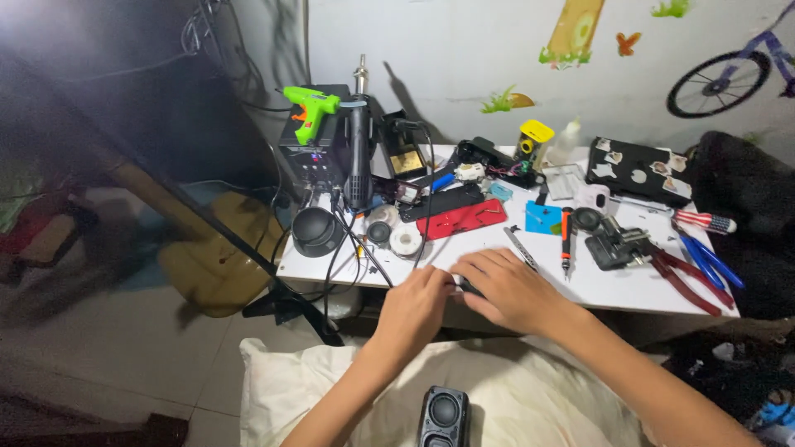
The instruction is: The person wraps black adhesive tape around their finger, then applies small pieces of the tape to secure internal components of a disassembled speaker box by hand.
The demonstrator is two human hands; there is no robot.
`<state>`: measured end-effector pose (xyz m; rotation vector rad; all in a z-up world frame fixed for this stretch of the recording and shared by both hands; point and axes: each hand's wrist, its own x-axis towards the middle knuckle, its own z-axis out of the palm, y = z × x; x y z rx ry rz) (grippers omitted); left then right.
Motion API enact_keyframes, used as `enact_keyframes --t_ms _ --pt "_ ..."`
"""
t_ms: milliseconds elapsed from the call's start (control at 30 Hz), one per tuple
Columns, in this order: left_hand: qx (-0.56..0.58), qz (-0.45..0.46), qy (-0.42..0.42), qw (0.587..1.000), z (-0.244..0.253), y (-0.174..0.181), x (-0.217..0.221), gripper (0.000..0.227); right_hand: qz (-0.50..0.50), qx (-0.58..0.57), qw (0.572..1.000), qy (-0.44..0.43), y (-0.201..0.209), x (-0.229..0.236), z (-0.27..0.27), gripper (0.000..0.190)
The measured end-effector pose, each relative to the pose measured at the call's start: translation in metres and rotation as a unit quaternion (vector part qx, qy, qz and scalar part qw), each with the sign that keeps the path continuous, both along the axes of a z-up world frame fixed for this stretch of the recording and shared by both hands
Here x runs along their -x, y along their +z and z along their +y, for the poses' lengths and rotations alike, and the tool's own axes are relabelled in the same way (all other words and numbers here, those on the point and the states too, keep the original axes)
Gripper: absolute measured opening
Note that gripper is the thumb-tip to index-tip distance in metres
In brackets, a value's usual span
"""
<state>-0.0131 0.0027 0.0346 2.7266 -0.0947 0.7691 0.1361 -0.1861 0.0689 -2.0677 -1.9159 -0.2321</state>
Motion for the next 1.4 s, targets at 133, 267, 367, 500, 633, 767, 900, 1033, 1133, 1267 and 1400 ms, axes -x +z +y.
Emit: enact_keyframes --t_ms 133,267,367,500,633,767,900,1033,1133,1267,1400 --pt "0.103 0.131 -0.053 0.985 -0.001 0.02 0.02 0.016 0.161 0.069 0.983 -0.058 0.029 0.029 -0.024 0.031" --pt "0.143 0.194 -0.111 0.964 -0.01 0.047 0.048 0.018 0.193 0.036 0.98 -0.042 0.039 0.053 -0.046 0.028" --pt "0.146 0.232 -0.146 0.951 -0.019 0.083 0.07 0.028 0.221 0.049 0.973 -0.055 0.05 0.069 -0.056 0.031" --pt "0.133 0.255 -0.148 0.946 -0.018 0.1 0.083 0.037 0.234 0.09 0.965 -0.072 0.08 0.089 -0.066 0.033" --pt "0.196 0.269 -0.243 0.911 -0.019 0.121 0.093 0.044 0.246 0.098 0.963 -0.042 0.102 0.108 -0.08 0.028" --pt "0.265 0.27 -0.351 0.857 -0.026 0.127 0.098 0.033 0.229 0.104 0.968 -0.019 0.122 0.136 -0.096 0.026" --pt "0.241 0.302 -0.356 0.851 -0.051 0.152 0.124 0.022 0.225 0.087 0.97 -0.017 0.144 0.171 -0.119 0.032" --pt "0.181 0.201 -0.378 0.885 -0.077 0.154 0.161 0.016 0.223 0.107 0.967 -0.052 0.163 0.211 -0.141 0.049" --pt "0.12 0.145 -0.36 0.914 -0.094 0.161 0.19 0.013 0.211 0.09 0.972 -0.058 0.168 0.242 -0.153 0.058" --pt "0.087 0.092 -0.367 0.922 -0.109 0.168 0.224 0.015 0.217 0.105 0.966 -0.087 0.18 0.284 -0.167 0.065" --pt "0.113 0.158 -0.358 0.913 -0.113 0.167 0.252 0.012 0.203 0.097 0.97 -0.093 0.189 0.319 -0.175 0.033"
